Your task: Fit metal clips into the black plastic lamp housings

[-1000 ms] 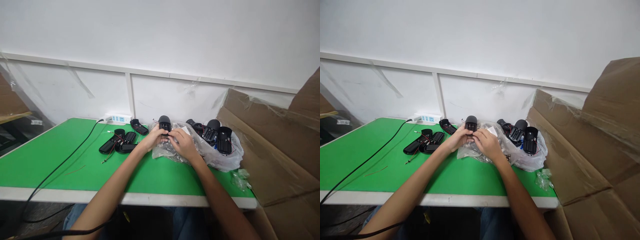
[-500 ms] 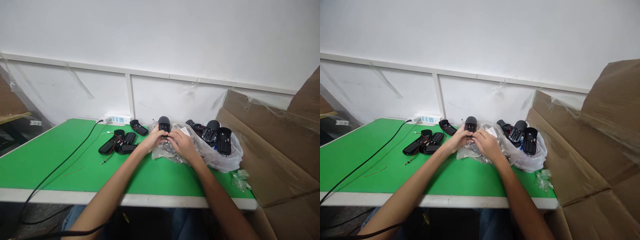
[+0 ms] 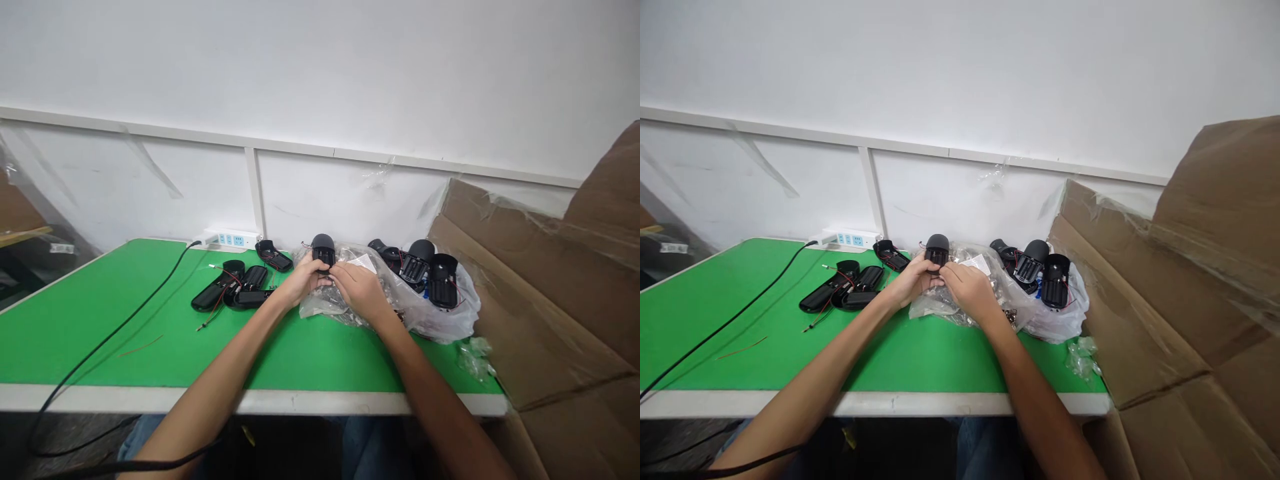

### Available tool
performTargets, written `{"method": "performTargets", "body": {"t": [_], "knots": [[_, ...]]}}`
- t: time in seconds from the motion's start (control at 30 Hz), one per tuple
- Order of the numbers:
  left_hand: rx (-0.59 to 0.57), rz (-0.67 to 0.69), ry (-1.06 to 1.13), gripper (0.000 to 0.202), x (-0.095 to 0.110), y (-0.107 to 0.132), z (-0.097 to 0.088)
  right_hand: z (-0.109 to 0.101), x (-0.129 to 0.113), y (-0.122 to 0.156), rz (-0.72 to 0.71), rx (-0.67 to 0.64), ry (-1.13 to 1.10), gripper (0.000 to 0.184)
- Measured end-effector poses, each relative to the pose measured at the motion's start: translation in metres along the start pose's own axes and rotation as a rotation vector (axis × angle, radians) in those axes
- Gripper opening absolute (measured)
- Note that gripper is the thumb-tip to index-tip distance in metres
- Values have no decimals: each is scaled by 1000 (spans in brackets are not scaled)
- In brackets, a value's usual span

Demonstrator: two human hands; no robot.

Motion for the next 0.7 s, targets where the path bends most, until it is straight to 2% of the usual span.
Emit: {"method": "performTargets", "body": {"t": [0.17, 0.27, 0.53, 0.7], "knots": [[-130, -100, 136, 25, -1, -4, -5, 2, 0, 0, 53, 54, -55, 22], [-197, -139, 215, 23, 0, -4, -4, 3, 0, -1, 85, 111, -59, 20], [-208, -89, 267, 26, -4, 0, 6, 4, 0, 0, 108, 201, -47, 16], [-186, -36, 188, 31, -8, 0, 10, 6, -1, 2, 196, 267, -54, 28]]}}
Point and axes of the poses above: each hand's wrist, its own y-axis away from the middle knuckle, its own z-axis out of the palm, x = y × z, the point moved 1 cm from there along -y, towards the middle knuckle, and after that the axes turned 12 degrees about -y, right-handed, at the moved point
